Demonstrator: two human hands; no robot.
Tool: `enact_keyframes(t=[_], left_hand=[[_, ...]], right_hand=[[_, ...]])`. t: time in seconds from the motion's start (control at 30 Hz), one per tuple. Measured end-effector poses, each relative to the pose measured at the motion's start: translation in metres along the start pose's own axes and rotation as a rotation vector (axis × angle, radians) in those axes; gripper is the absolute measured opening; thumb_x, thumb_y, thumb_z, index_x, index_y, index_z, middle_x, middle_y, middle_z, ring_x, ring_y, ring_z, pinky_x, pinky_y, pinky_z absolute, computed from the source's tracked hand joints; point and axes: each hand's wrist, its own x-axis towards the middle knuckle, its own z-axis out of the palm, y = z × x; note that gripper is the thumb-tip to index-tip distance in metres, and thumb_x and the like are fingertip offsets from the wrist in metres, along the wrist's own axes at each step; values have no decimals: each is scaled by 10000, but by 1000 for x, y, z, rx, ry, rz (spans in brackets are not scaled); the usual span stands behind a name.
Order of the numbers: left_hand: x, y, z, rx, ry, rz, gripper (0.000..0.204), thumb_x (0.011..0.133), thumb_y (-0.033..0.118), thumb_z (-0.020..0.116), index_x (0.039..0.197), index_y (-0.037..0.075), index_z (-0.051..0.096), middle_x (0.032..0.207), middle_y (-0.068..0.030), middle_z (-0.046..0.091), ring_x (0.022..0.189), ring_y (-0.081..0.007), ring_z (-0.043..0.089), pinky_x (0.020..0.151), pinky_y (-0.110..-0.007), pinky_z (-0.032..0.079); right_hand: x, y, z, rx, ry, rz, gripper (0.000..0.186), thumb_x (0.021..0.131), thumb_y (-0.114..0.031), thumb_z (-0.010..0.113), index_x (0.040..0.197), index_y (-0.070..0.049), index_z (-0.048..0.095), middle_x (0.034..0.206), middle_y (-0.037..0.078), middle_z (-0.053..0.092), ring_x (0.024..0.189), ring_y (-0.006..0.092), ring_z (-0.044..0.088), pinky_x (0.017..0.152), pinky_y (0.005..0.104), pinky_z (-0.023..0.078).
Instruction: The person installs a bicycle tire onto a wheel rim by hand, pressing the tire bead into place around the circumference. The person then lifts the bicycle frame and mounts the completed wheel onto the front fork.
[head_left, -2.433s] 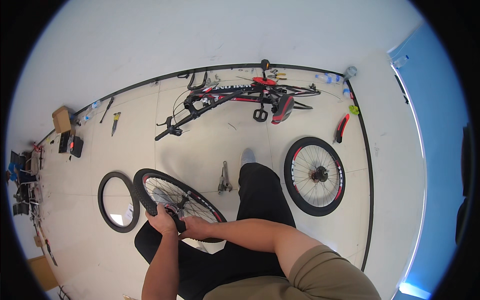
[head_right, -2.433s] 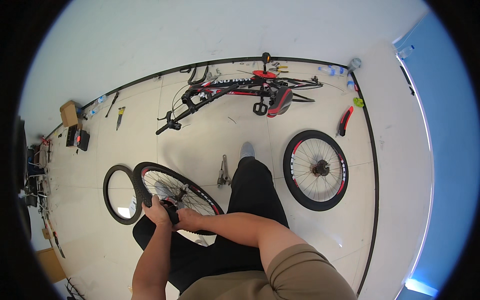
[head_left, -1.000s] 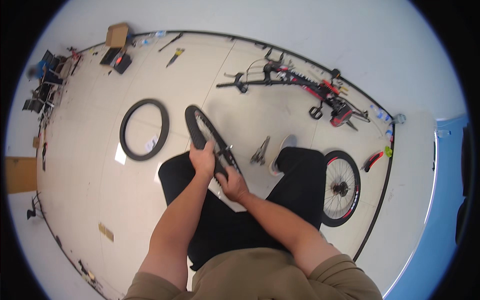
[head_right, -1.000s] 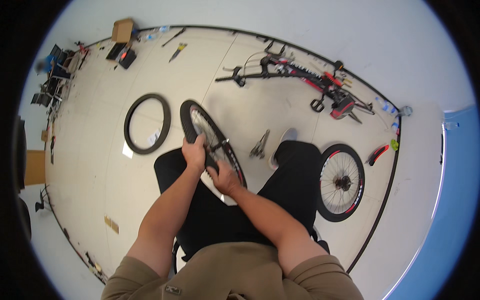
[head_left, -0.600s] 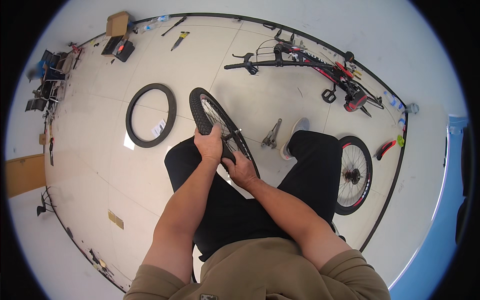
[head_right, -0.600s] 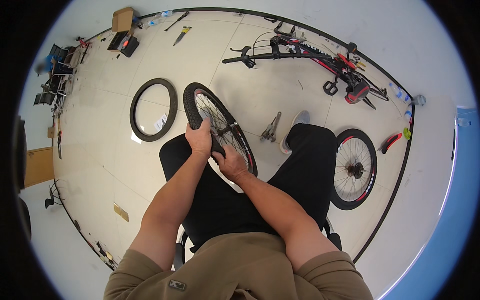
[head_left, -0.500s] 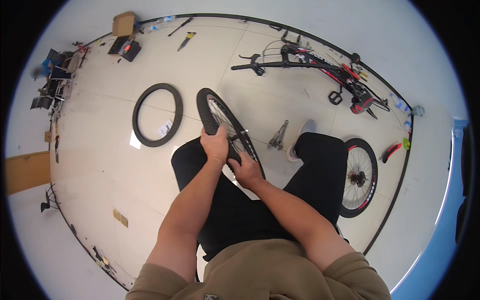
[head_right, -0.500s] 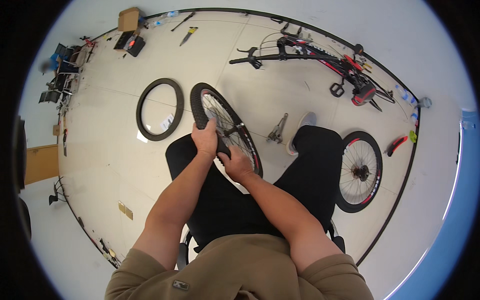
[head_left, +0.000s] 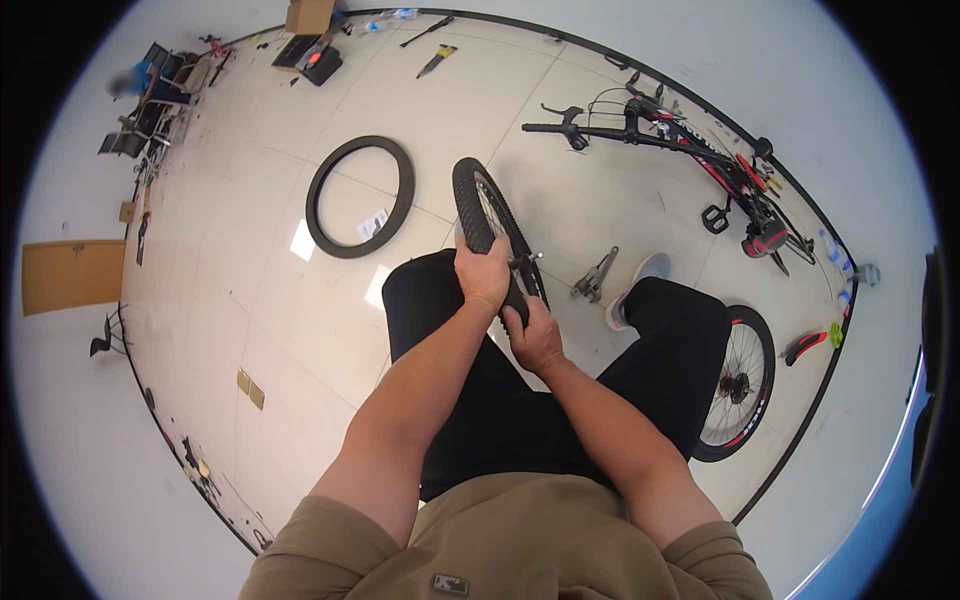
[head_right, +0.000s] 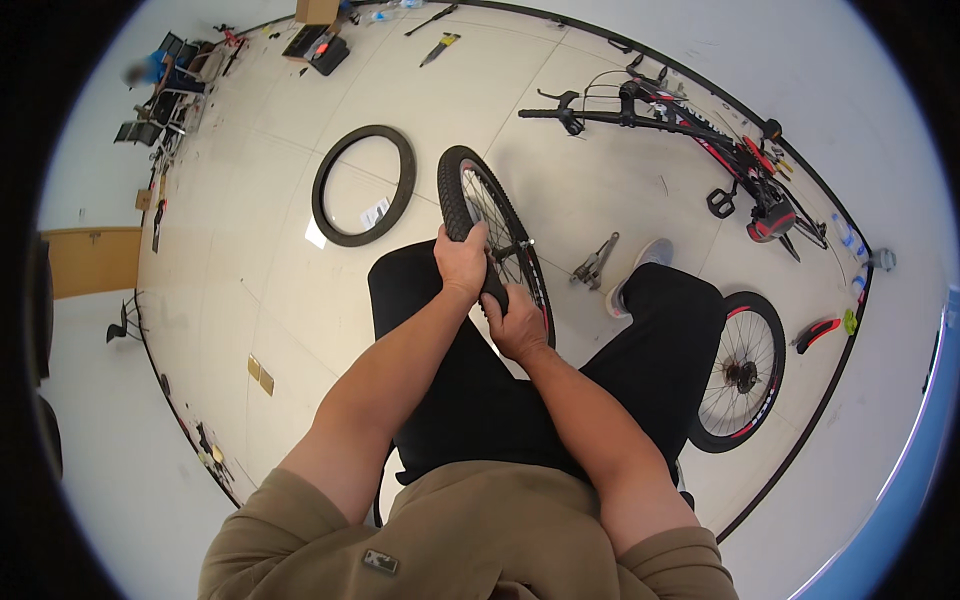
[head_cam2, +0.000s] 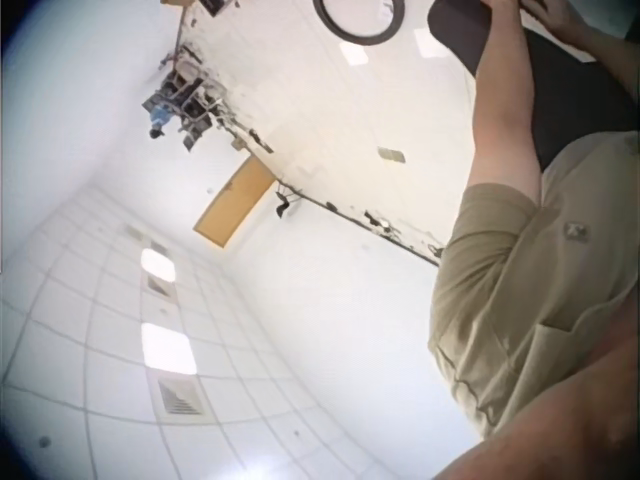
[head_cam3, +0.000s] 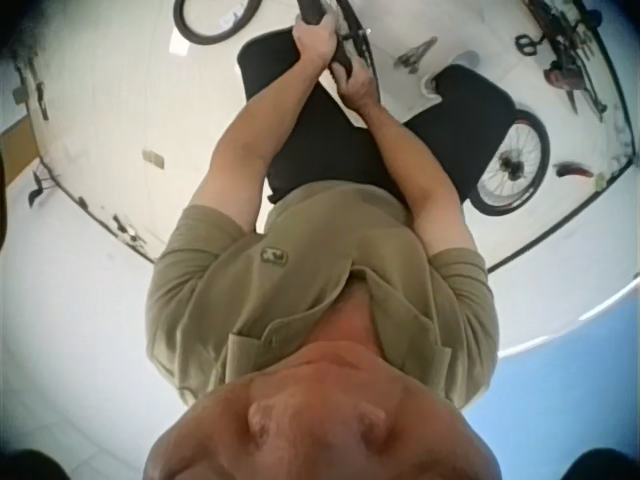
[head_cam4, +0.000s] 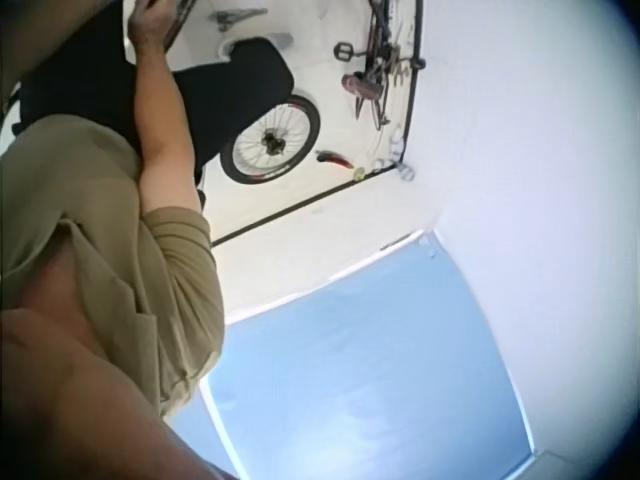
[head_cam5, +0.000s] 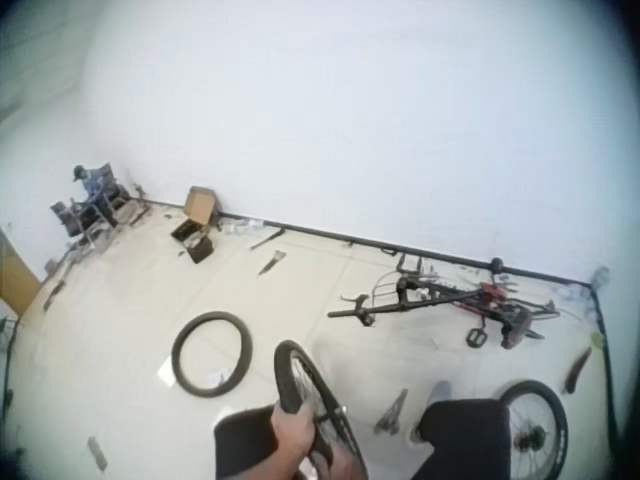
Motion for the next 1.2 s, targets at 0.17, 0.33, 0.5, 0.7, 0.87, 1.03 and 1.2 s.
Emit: enact_keyframes(t=[0.17,0.33,0.5,0.7,0.87,1.03,1.2], left_hand=[[-7,11,4,-7,41,37,311,799,211,757,957,-5,599,716,-76,646,595,-169,600,590,-335,509],[-8,17,-4,64,-23,-78,482,770,298,739,1066,-66,629,925,-230,729,865,-359,713,825,-422,548],[-13,27,-7,65,-5,-53,467,777,294,741,1052,-67,629,917,-227,727,852,-358,707,817,-425,548],[-12,26,-7,38,7,-45,416,787,279,748,1009,-56,641,888,-207,730,823,-335,707,796,-420,550],[-13,25,-5,5,33,45,373,796,245,761,1019,-32,649,818,-122,707,711,-206,653,690,-352,533],[-4,3,-4,13,43,73,323,823,224,766,1003,-11,636,741,-72,669,612,-154,612,593,-322,510],[2,-9,-2,-6,13,81,291,852,203,758,985,0,597,663,-68,632,532,-163,595,517,-317,491]], right_hand=[[1,18,5,-41,-14,-5,375,984,-368,645,1056,-1,611,967,265,646,880,488,638,750,521,518],[0,9,1,9,-63,36,372,997,-360,634,1047,7,609,947,249,641,869,477,633,757,502,516],[0,10,4,15,-57,31,372,998,-359,633,1041,9,608,935,243,638,860,470,634,751,496,516],[-1,17,7,-28,-56,18,407,999,-384,632,1085,13,597,958,263,641,873,487,638,746,518,521],[-1,16,6,-34,-49,34,390,983,-386,653,1068,-10,599,964,261,644,881,493,640,743,520,527],[0,5,8,-37,3,0,371,975,-377,659,1024,-15,589,960,248,628,899,481,626,746,523,508],[1,1,4,-35,9,-18,387,974,-385,655,1007,-7,579,951,259,618,905,497,613,752,538,494]])
